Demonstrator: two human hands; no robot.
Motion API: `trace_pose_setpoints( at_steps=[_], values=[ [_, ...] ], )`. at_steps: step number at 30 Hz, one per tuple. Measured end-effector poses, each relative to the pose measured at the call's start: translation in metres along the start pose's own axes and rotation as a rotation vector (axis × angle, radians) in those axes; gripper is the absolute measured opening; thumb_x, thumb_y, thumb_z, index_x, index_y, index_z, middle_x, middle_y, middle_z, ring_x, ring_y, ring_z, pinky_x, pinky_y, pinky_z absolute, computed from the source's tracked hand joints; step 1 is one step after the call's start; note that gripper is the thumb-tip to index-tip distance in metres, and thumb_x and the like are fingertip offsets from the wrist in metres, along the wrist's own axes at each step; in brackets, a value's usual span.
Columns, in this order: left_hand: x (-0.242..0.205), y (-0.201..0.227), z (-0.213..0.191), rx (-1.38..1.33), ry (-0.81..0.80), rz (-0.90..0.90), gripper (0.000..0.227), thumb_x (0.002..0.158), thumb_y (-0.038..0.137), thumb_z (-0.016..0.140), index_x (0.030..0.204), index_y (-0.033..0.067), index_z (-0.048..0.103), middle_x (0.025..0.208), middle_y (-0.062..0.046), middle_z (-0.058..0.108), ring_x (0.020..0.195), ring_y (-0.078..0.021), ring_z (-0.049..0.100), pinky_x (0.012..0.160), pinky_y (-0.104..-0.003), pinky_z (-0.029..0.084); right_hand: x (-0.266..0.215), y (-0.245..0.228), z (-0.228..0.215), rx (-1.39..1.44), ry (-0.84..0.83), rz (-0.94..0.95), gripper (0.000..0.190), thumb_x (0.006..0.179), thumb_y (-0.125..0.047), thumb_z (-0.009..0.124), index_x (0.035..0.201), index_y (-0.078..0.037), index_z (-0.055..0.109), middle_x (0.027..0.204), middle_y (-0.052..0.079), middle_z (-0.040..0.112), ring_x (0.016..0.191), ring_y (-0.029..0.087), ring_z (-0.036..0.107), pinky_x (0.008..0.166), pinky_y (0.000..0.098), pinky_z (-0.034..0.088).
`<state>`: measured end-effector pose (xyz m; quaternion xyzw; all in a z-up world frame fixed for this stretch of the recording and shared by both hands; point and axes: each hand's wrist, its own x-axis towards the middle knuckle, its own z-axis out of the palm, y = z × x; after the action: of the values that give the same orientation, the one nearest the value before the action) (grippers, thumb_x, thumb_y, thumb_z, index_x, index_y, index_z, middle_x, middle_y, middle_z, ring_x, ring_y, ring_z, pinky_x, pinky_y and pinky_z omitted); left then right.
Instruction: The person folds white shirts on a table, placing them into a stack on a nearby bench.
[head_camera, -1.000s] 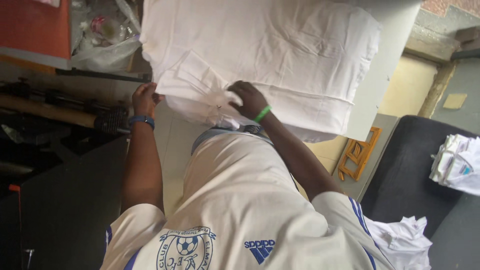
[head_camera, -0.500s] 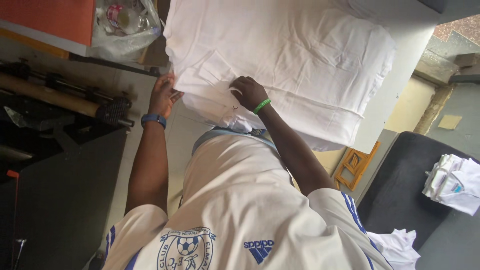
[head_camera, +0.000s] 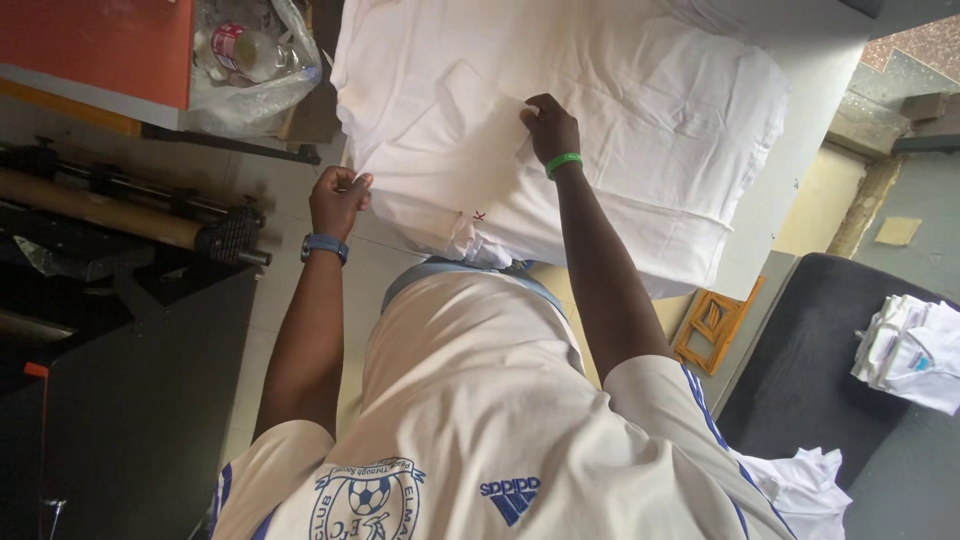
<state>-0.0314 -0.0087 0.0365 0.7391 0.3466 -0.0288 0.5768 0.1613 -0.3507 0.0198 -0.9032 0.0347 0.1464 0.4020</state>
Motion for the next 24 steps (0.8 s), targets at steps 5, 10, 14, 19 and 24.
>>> trace_pose_setpoints(
  at_steps=[5, 10, 14, 19, 24],
  values=[
    [0.017, -0.017, -0.006, 0.101, -0.136, 0.191, 0.029, 0.086, 0.041, 0.080, 0.103, 0.0194, 0.072, 0.127, -0.006, 0.059, 0.104, -0.0244, 0.068, 0.087, -0.040, 0.057, 0.000, 0.012, 0.007, 0.067, 0.112, 0.077, 0.015, 0.088, -0.029, 0.064, 0.101, -0.025, 0.070, 0.090, -0.002, 0.070, 0.080, 0.018, 0.066, 0.073, 0.0354, 0.051],
    [0.029, -0.010, -0.005, 0.211, -0.144, 0.109, 0.028, 0.089, 0.040, 0.077, 0.103, 0.0163, 0.074, 0.105, -0.003, 0.071, 0.089, -0.0194, 0.068, 0.078, -0.041, 0.053, 0.012, 0.004, 0.019, -0.161, -0.039, -0.244, 0.049, 0.082, -0.045, 0.075, 0.120, -0.015, 0.067, 0.113, 0.009, 0.067, 0.107, 0.032, 0.063, 0.093, 0.0444, 0.048],
    [0.022, -0.001, -0.004, 0.024, -0.155, -0.006, 0.028, 0.086, 0.037, 0.079, 0.098, 0.0133, 0.070, 0.107, -0.004, 0.074, 0.084, -0.0201, 0.077, 0.077, -0.035, 0.060, 0.015, -0.051, 0.024, -0.221, -0.157, -0.037, 0.067, 0.082, -0.061, 0.073, 0.132, -0.020, 0.058, 0.130, 0.005, 0.068, 0.116, 0.027, 0.062, 0.091, 0.0411, 0.051],
    [0.015, -0.010, -0.012, -0.131, -0.119, -0.003, 0.020, 0.087, 0.024, 0.081, 0.088, 0.0128, 0.064, 0.093, -0.005, 0.070, 0.081, -0.0195, 0.074, 0.080, -0.034, 0.068, 0.025, -0.074, 0.026, -0.152, -0.150, -0.174, 0.028, 0.084, -0.041, 0.072, 0.101, -0.020, 0.062, 0.080, -0.003, 0.055, 0.077, 0.018, 0.053, 0.070, 0.0342, 0.041],
    [0.007, -0.015, -0.015, -0.195, -0.099, -0.070, 0.017, 0.085, 0.016, 0.081, 0.088, 0.0121, 0.064, 0.097, -0.007, 0.071, 0.089, -0.0215, 0.073, 0.082, -0.033, 0.070, 0.030, -0.062, 0.030, -0.146, -0.032, -0.497, 0.022, 0.090, -0.035, 0.074, 0.092, -0.014, 0.065, 0.080, 0.002, 0.057, 0.070, 0.022, 0.053, 0.066, 0.0376, 0.041]
  ],
)
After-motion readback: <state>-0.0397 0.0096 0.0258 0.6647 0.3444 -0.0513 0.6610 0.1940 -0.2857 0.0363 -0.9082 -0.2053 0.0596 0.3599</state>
